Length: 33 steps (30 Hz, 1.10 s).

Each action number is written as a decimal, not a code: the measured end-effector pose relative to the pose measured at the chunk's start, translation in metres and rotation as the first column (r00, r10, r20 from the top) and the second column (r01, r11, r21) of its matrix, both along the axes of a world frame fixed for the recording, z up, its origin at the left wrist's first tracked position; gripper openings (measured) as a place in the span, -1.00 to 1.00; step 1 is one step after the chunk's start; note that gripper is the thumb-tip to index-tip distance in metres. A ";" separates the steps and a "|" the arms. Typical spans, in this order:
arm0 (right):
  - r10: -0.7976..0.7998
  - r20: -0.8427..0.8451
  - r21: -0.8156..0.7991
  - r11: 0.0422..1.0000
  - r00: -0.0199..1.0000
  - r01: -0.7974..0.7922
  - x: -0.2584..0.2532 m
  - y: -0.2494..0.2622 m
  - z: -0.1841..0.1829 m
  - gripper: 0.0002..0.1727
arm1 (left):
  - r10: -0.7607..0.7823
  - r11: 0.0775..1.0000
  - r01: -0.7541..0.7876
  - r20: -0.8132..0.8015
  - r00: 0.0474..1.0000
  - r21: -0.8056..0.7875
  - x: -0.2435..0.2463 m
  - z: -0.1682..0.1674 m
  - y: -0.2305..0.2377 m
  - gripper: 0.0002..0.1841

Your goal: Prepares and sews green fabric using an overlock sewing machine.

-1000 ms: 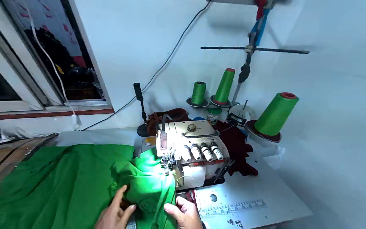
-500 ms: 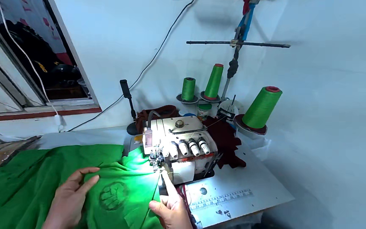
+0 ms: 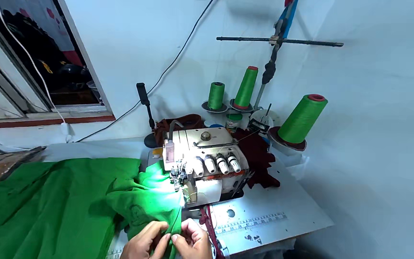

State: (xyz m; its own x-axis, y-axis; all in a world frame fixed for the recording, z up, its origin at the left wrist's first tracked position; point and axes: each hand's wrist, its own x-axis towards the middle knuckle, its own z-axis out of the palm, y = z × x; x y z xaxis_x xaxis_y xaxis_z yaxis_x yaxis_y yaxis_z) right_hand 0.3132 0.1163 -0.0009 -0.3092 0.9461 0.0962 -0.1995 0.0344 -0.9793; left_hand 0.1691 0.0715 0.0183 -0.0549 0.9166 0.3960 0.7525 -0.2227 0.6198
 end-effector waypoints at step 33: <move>-0.309 0.145 0.307 0.917 0.940 0.254 -0.011 0.057 -0.001 -0.80 | 0.040 0.982 0.048 0.443 0.896 -0.184 -0.067 0.032 0.041 -0.87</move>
State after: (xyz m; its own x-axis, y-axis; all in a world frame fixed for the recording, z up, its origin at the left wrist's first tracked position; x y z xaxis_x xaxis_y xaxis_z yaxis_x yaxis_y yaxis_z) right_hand 0.3017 0.1735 -0.0021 -0.0724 0.9391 0.3358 0.0441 0.3394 -0.9396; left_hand 0.1023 0.1128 0.0498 -0.1804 0.9714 0.1543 0.3896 -0.0734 0.9181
